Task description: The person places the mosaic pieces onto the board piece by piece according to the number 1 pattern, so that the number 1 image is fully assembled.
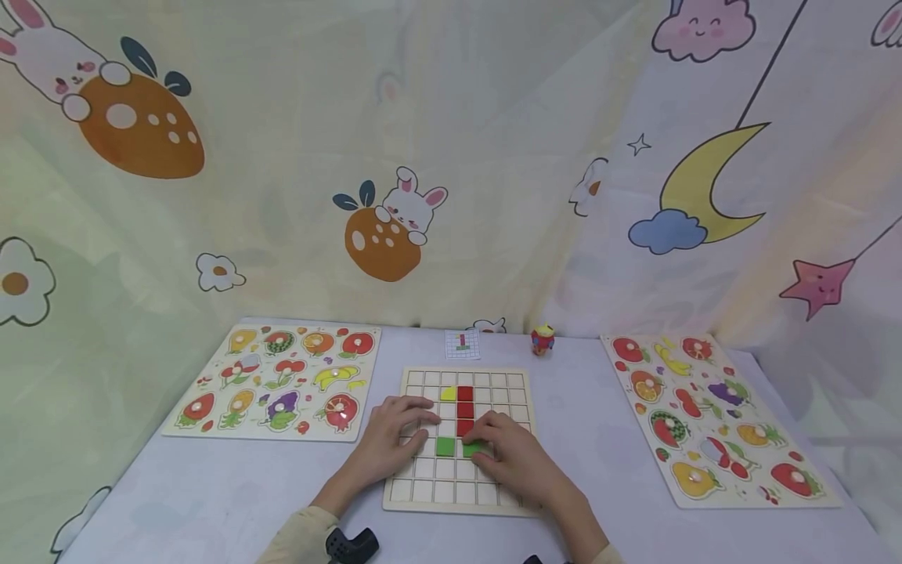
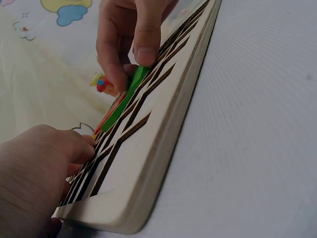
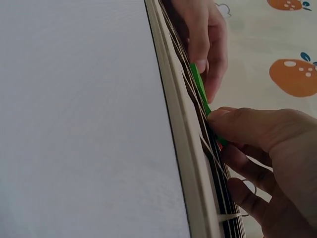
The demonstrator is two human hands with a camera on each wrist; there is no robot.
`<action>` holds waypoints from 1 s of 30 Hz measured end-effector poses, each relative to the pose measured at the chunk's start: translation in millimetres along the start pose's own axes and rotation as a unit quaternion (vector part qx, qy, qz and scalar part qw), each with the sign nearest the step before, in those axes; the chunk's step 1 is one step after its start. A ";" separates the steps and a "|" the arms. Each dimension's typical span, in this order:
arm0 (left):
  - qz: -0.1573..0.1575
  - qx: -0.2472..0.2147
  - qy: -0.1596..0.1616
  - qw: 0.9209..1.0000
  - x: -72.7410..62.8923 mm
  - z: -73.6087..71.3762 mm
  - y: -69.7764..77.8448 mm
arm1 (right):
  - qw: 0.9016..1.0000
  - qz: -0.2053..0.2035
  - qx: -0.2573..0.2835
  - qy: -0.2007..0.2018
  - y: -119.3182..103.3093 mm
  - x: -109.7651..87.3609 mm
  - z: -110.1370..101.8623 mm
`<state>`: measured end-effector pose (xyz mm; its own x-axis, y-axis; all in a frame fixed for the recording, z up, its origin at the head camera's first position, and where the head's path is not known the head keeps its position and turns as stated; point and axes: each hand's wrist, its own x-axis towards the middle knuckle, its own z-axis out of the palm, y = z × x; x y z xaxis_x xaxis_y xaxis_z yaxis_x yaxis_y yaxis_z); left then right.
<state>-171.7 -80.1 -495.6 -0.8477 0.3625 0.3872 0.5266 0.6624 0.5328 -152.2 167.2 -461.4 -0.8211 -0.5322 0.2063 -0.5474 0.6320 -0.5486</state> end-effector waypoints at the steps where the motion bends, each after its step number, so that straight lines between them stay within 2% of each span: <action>1: 0.001 0.002 0.001 1.000 0.2 0.2 0.0 | 1.000 -0.004 -0.001 0.001 -0.7 0.2 0.4; 21: 0.003 -0.001 0.007 1.000 -0.4 -0.3 1.1 | 1.000 -0.014 -0.018 0.015 -8.8 3.3 6.0; 30: 0.000 -0.002 0.003 1.000 0.1 0.0 1.4 | 1.000 0.008 -0.003 0.002 -9.5 3.4 4.7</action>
<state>-171.0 -79.2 -494.8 -0.8474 0.3592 0.3911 0.5269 0.6602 0.5353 -149.0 156.7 -459.3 -0.8302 -0.5198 0.2017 -0.5357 0.6432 -0.5471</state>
